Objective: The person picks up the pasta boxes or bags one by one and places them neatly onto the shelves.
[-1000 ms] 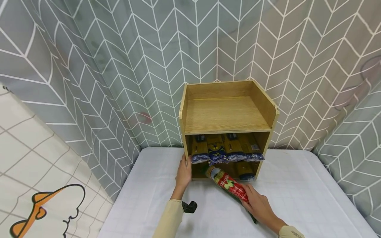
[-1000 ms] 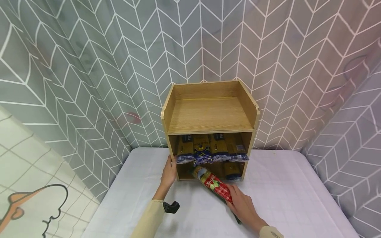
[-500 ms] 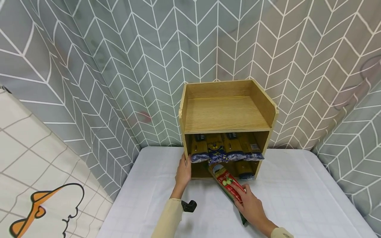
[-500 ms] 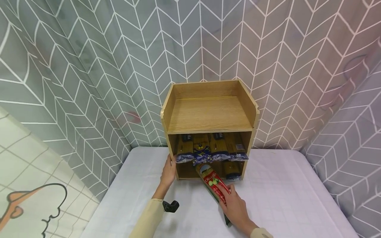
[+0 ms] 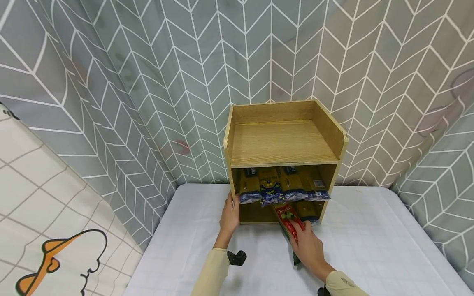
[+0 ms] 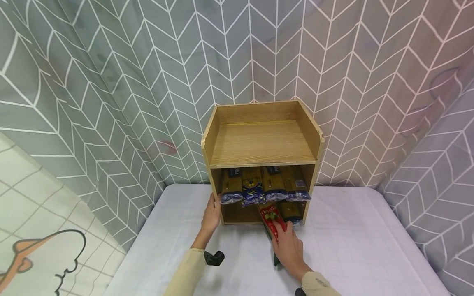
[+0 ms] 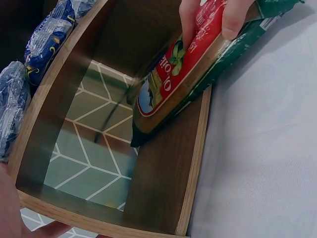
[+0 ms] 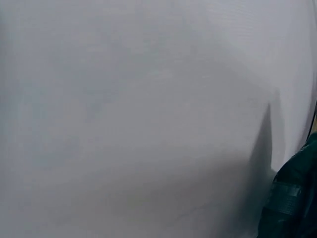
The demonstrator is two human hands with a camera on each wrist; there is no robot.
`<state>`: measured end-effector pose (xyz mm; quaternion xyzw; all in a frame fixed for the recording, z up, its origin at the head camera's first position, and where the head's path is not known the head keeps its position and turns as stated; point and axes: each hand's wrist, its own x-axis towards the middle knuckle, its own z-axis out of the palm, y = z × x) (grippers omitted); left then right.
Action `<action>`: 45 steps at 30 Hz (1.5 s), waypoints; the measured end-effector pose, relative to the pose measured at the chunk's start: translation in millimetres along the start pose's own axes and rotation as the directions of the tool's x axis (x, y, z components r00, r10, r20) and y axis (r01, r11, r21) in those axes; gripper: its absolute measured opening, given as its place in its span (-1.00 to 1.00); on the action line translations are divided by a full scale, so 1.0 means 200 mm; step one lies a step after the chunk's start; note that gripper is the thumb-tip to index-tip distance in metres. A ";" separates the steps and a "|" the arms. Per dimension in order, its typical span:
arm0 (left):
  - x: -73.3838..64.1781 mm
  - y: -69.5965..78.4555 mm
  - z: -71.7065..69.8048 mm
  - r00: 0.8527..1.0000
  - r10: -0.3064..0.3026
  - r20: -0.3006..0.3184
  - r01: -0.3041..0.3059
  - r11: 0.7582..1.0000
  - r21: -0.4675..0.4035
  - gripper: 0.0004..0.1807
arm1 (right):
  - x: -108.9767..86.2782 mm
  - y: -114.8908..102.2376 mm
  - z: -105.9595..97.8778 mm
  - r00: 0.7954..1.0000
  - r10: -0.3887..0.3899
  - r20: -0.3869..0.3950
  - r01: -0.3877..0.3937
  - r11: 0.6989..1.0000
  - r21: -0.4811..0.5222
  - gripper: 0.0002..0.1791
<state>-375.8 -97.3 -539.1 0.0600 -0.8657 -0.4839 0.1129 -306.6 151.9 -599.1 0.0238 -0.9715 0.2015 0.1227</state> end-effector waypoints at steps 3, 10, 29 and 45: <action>0.00 0.00 0.00 1.000 0.003 0.002 -0.003 1.000 -0.010 -0.34 | 0.01 0.00 0.01 1.000 0.011 0.010 -0.011 1.000 0.000 -0.42; -0.01 0.00 -0.01 1.000 0.003 0.001 -0.003 1.000 -0.014 -0.34 | 0.02 0.03 0.00 0.995 -0.091 0.038 0.092 0.996 -0.018 -0.35; -0.01 0.01 -0.01 1.000 -0.003 0.007 0.003 1.000 -0.023 -0.34 | 0.00 0.27 -0.15 0.778 -0.562 0.283 0.523 0.827 0.207 0.04; -0.02 0.02 -0.01 1.000 -0.018 0.016 0.019 0.999 -0.040 -0.33 | 0.04 0.30 -0.10 0.762 -0.628 0.158 0.642 0.765 -0.056 -0.03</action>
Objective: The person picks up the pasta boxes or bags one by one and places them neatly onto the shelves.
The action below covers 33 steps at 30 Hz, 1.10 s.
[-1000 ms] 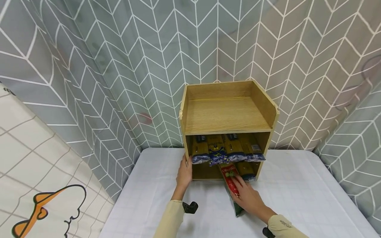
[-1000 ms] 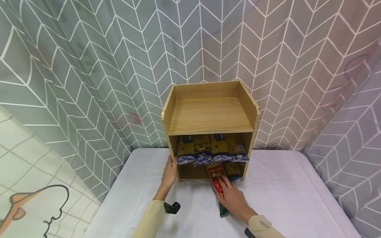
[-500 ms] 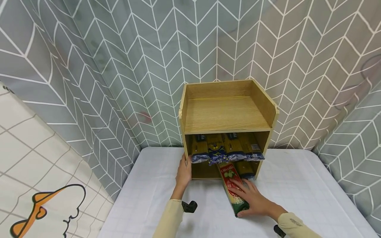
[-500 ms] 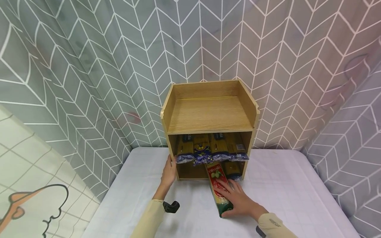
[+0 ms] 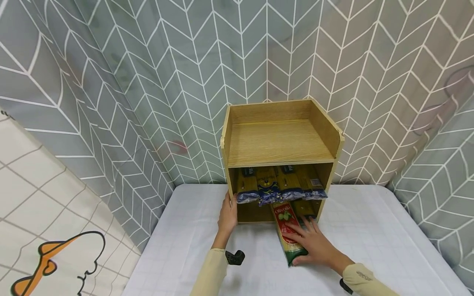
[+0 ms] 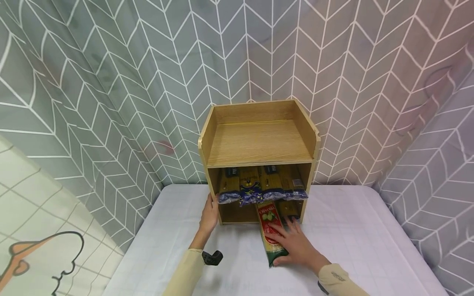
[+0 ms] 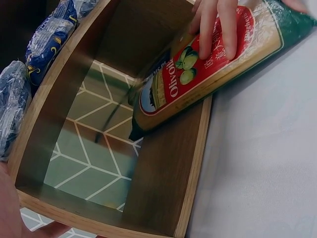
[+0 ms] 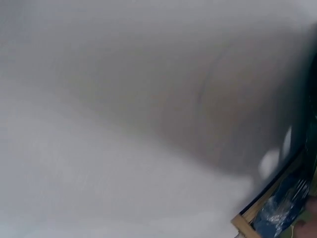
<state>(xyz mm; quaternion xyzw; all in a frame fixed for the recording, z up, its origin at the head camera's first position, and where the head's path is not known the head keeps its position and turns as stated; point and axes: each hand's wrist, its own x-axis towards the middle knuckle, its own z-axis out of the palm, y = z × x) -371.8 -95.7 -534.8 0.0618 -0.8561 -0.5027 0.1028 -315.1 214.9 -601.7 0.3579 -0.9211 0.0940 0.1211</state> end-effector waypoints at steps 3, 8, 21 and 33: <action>0.00 -0.01 0.00 1.000 -0.002 0.003 0.002 1.000 -0.004 -0.32 | 0.01 -0.02 0.02 0.999 0.018 -0.031 -0.020 0.998 -0.067 -0.06; -0.01 -0.02 0.00 1.000 -0.012 0.011 0.012 1.000 0.013 -0.32 | 0.03 -0.03 0.05 0.996 0.089 0.023 -0.086 0.989 -0.116 -0.07; 0.00 -0.02 0.00 1.000 0.001 -0.001 0.000 1.000 0.015 -0.32 | 0.18 -0.01 0.06 0.975 0.218 -0.046 -0.220 0.909 -0.355 -0.20; 0.00 0.00 0.00 1.000 0.009 -0.011 -0.008 1.000 0.022 -0.33 | 0.28 0.03 0.14 0.882 0.124 -0.455 -0.314 0.874 -0.372 -0.26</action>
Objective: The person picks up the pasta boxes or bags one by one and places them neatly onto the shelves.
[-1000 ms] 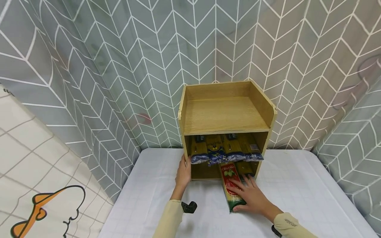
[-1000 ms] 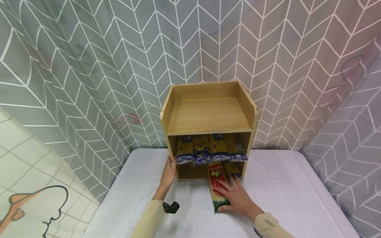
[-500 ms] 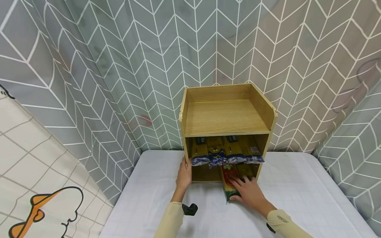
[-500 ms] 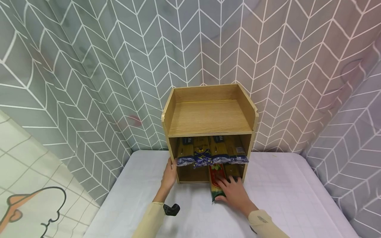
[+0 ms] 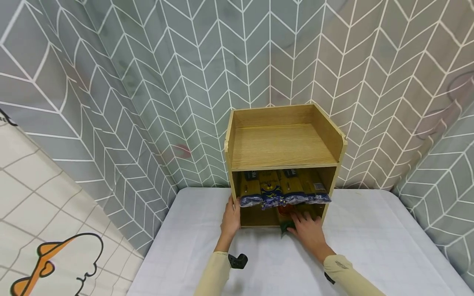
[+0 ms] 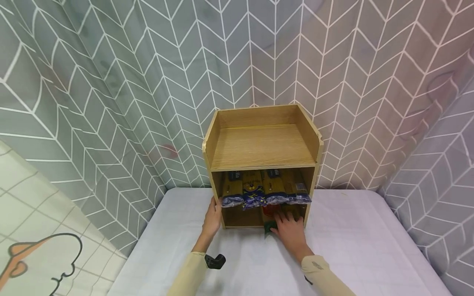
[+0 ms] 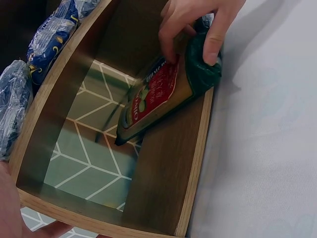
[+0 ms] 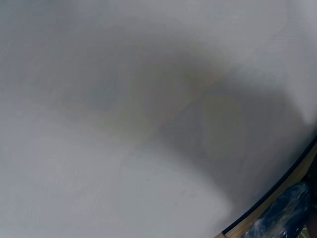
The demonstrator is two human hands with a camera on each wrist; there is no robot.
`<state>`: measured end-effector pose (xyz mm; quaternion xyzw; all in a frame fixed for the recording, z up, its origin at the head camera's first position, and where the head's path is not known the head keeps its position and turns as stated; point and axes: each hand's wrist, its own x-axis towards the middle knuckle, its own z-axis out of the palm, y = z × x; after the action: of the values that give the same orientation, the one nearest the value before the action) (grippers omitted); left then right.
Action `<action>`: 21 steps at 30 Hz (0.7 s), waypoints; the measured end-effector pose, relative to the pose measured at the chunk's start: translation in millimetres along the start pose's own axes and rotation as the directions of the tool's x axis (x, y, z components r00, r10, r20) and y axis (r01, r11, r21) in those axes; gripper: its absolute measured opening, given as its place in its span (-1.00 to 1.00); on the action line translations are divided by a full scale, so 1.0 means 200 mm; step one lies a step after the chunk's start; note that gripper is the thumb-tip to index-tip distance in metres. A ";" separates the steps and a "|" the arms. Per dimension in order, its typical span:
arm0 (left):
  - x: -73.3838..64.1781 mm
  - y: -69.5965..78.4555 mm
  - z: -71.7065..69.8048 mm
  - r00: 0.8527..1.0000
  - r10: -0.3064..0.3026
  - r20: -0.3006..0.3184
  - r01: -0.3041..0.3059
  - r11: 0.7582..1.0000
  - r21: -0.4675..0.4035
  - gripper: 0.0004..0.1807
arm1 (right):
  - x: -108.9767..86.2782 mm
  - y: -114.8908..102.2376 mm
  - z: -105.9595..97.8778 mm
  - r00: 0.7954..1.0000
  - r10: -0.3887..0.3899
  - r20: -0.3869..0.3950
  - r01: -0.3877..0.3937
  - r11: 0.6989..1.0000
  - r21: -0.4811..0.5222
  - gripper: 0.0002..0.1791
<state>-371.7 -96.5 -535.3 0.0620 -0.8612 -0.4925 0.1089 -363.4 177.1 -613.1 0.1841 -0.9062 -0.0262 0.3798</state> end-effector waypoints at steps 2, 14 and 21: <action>0.00 0.00 0.00 1.000 -0.007 0.002 0.007 1.000 -0.002 -0.32 | 0.01 -0.01 0.01 0.999 0.033 -0.022 -0.033 0.999 -0.010 -0.27; 0.01 -0.02 -0.01 1.000 -0.024 -0.008 0.024 1.000 0.008 -0.32 | -0.04 -0.06 0.00 0.997 0.076 0.032 -0.077 0.997 0.015 -0.32; 0.01 -0.01 -0.05 1.000 -0.010 -0.019 0.011 0.998 0.067 -0.34 | -0.04 -0.08 -0.06 0.986 0.094 0.137 -0.107 0.990 0.092 -0.40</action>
<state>-371.3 -105.3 -531.3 0.0746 -0.8760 -0.4632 0.1122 -345.2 166.9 -612.1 0.1547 -0.9377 0.0256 0.3101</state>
